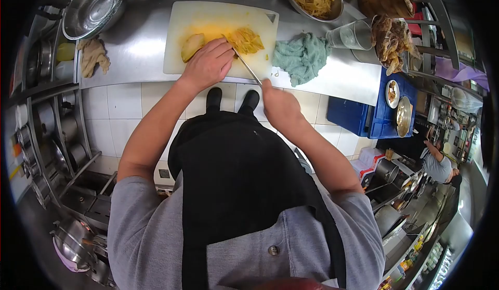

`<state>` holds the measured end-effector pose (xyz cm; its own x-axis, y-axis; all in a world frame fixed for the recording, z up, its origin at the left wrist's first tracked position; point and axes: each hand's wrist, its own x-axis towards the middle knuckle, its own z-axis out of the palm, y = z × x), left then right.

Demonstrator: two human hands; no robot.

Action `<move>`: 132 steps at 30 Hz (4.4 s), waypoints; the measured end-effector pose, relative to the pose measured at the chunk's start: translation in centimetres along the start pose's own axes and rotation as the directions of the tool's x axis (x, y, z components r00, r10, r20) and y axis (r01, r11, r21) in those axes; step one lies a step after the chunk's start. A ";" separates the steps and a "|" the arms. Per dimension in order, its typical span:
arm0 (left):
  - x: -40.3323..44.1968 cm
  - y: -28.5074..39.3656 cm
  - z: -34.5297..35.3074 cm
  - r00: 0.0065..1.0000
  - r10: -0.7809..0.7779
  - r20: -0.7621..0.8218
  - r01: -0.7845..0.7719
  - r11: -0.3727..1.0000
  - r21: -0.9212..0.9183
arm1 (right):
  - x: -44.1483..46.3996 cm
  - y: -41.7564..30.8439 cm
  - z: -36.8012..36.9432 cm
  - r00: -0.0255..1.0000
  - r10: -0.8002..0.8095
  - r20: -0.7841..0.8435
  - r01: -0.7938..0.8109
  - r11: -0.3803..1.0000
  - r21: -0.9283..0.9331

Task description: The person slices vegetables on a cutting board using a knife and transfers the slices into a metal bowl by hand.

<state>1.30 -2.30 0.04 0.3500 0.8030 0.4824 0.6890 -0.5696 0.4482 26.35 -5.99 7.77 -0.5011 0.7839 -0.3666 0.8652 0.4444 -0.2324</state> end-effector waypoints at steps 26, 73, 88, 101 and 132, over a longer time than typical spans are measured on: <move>0.1 0.4 -0.4 1.000 -0.025 -0.006 0.025 1.000 -0.015 | -5.4 2.6 -1.8 0.990 0.026 0.137 -0.023 1.000 -0.021; -0.6 0.8 0.1 0.998 -0.012 -0.069 0.016 0.998 0.057 | -1.3 1.4 -2.3 0.991 -0.049 0.125 0.050 0.999 -0.003; -1.0 0.7 0.2 0.994 -0.003 -0.105 0.011 0.997 0.082 | -2.3 1.6 -3.5 0.984 -0.048 0.172 0.056 0.998 -0.041; -1.5 1.1 -0.1 0.994 -0.005 -0.109 0.014 0.997 0.081 | -1.1 1.1 -1.9 0.994 -0.029 0.108 0.030 1.000 -0.009; -0.2 2.5 0.1 0.974 -0.148 -0.172 0.157 0.987 0.042 | 0.6 2.5 -2.6 0.995 -0.056 -0.080 0.048 0.994 -0.098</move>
<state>3.02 -3.88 0.93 0.1297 0.8360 0.5332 0.7616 -0.4284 0.4862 28.23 -3.28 9.36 -0.5458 0.7900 -0.2793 0.8377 0.5219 -0.1609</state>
